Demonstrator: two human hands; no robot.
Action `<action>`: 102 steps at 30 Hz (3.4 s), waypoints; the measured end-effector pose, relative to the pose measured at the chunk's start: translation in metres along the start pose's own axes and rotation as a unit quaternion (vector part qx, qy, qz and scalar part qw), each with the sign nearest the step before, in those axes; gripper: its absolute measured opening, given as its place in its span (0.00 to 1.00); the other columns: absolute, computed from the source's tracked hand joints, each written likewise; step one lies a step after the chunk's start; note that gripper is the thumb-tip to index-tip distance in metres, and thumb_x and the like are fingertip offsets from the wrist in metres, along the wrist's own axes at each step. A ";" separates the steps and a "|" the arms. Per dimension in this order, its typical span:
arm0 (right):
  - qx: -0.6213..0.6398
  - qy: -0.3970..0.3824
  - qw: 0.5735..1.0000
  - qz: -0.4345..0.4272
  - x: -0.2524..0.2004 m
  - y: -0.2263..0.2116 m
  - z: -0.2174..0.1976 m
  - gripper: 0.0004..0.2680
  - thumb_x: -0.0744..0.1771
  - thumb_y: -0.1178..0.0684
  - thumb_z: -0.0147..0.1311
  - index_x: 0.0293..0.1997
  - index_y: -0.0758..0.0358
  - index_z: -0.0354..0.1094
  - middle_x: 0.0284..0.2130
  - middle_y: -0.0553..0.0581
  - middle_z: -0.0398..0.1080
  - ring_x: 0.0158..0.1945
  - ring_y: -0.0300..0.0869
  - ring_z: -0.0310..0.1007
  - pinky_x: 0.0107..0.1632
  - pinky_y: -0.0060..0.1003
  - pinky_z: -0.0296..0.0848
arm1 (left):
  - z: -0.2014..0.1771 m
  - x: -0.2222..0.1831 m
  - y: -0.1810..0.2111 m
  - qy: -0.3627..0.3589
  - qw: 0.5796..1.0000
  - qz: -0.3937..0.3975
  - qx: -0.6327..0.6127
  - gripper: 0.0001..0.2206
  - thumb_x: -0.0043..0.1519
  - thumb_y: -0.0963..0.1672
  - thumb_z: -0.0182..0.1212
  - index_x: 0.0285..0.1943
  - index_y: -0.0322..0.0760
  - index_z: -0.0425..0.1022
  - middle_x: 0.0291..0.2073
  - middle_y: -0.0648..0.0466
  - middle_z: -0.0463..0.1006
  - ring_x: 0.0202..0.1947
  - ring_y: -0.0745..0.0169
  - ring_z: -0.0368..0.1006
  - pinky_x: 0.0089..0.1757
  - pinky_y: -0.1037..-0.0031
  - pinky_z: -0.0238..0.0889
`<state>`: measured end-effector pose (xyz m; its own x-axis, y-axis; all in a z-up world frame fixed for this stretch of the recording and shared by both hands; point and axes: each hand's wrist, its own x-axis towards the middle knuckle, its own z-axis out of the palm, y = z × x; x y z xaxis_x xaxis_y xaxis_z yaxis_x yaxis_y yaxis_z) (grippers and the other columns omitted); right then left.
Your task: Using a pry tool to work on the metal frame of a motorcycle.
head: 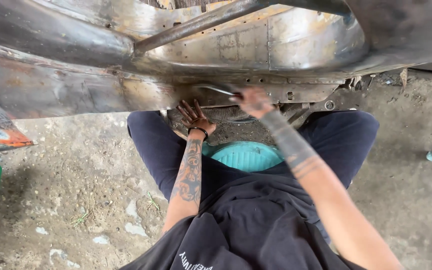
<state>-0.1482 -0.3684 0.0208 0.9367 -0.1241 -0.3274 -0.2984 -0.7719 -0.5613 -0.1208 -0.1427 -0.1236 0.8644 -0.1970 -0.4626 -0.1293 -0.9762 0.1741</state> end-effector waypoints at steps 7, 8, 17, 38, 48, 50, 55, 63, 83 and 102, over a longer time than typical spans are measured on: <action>-0.091 0.046 0.991 -0.091 -0.016 0.003 -0.024 0.15 0.71 0.32 0.44 0.60 0.39 0.70 0.36 0.47 0.78 0.38 0.38 0.77 0.43 0.30 0.76 | -0.019 -0.013 -0.003 -0.009 1.000 0.013 -0.001 0.52 0.63 0.55 0.59 0.81 0.46 0.14 0.74 0.35 0.09 0.73 0.26 0.04 0.64 0.31 0.31; -0.071 0.040 0.994 -0.076 -0.035 0.005 -0.051 0.13 0.69 0.34 0.52 0.54 0.42 0.74 0.38 0.50 0.80 0.43 0.43 0.81 0.43 0.36 0.80 | -0.019 -0.015 0.000 -0.016 1.000 0.018 0.005 0.51 0.64 0.55 0.57 0.80 0.45 0.13 0.74 0.34 0.08 0.73 0.25 0.04 0.64 0.32 0.32; -0.131 0.098 0.985 0.054 -0.124 0.213 -0.163 0.11 0.71 0.40 0.57 0.60 0.38 0.75 0.48 0.56 0.78 0.54 0.54 0.76 0.56 0.51 0.74 | 0.016 0.007 0.007 0.023 0.999 -0.001 -0.025 0.55 0.61 0.57 0.59 0.80 0.38 0.13 0.74 0.28 0.11 0.72 0.18 0.06 0.62 0.26 0.27; -0.283 0.278 0.914 -0.087 -0.040 -0.021 -0.049 0.12 0.70 0.30 0.48 0.41 0.32 0.79 0.24 0.40 0.77 0.27 0.33 0.79 0.34 0.25 0.78 | -0.012 -0.006 -0.002 -0.038 0.999 0.017 -0.019 0.54 0.61 0.55 0.59 0.80 0.39 0.13 0.73 0.28 0.08 0.72 0.20 0.05 0.65 0.35 0.29; -0.298 0.136 0.937 0.119 -0.189 0.253 -0.192 0.14 0.76 0.39 0.47 0.63 0.50 0.76 0.53 0.62 0.78 0.34 0.52 0.82 0.31 0.46 0.83 | -0.046 -0.004 0.028 -0.163 0.983 -0.076 0.031 0.55 0.60 0.55 0.58 0.79 0.36 0.11 0.68 0.30 0.00 0.69 0.24 -0.02 0.67 0.37 0.21; -0.242 0.126 0.958 0.082 -0.194 0.238 -0.204 0.15 0.76 0.40 0.44 0.62 0.55 0.76 0.52 0.61 0.78 0.44 0.57 0.80 0.44 0.52 0.78 | -0.043 -0.002 0.028 -0.146 0.985 -0.083 0.022 0.56 0.60 0.57 0.59 0.80 0.36 0.12 0.68 0.31 0.00 0.69 0.25 -0.02 0.68 0.38 0.22; -0.036 0.240 0.947 -0.212 -0.097 0.259 -0.081 0.07 0.69 0.49 0.58 0.51 0.49 0.76 0.27 0.48 0.73 0.27 0.38 0.68 0.35 0.33 0.72 | -0.021 0.002 0.013 -0.097 0.994 -0.045 -0.016 0.56 0.60 0.58 0.58 0.79 0.37 0.10 0.69 0.30 0.02 0.69 0.22 -0.02 0.66 0.36 0.23; -0.095 0.225 0.969 -0.034 -0.049 0.120 0.008 0.12 0.69 0.40 0.56 0.51 0.51 0.76 0.33 0.55 0.80 0.35 0.52 0.80 0.40 0.47 0.79 | -0.019 -0.005 0.001 -0.039 0.999 0.005 -0.009 0.57 0.60 0.60 0.59 0.80 0.41 0.11 0.72 0.32 0.06 0.71 0.22 0.02 0.65 0.34 0.32; -0.210 0.480 0.840 -0.140 -0.066 0.232 0.035 0.13 0.67 0.32 0.62 0.44 0.45 0.76 0.30 0.45 0.74 0.32 0.40 0.76 0.35 0.35 0.75 | -0.009 0.004 0.002 -0.037 0.999 -0.027 -0.016 0.56 0.61 0.53 0.62 0.80 0.43 0.10 0.71 0.31 0.04 0.69 0.20 0.00 0.64 0.30 0.27; 0.023 0.117 0.990 0.073 -0.194 0.242 -0.171 0.11 0.73 0.51 0.52 0.56 0.70 0.72 0.44 0.63 0.75 0.27 0.43 0.66 0.28 0.38 0.67 | -0.026 0.002 0.019 -0.118 0.987 -0.095 0.049 0.54 0.57 0.50 0.58 0.81 0.33 0.14 0.67 0.30 0.00 0.66 0.22 -0.03 0.67 0.36 0.27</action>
<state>-0.3712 -0.6379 0.0783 0.8983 -0.3767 -0.2260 -0.4364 -0.7061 -0.5576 -0.1094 -0.1596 -0.0985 0.7424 -0.0144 -0.6698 -0.0319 -0.9994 -0.0139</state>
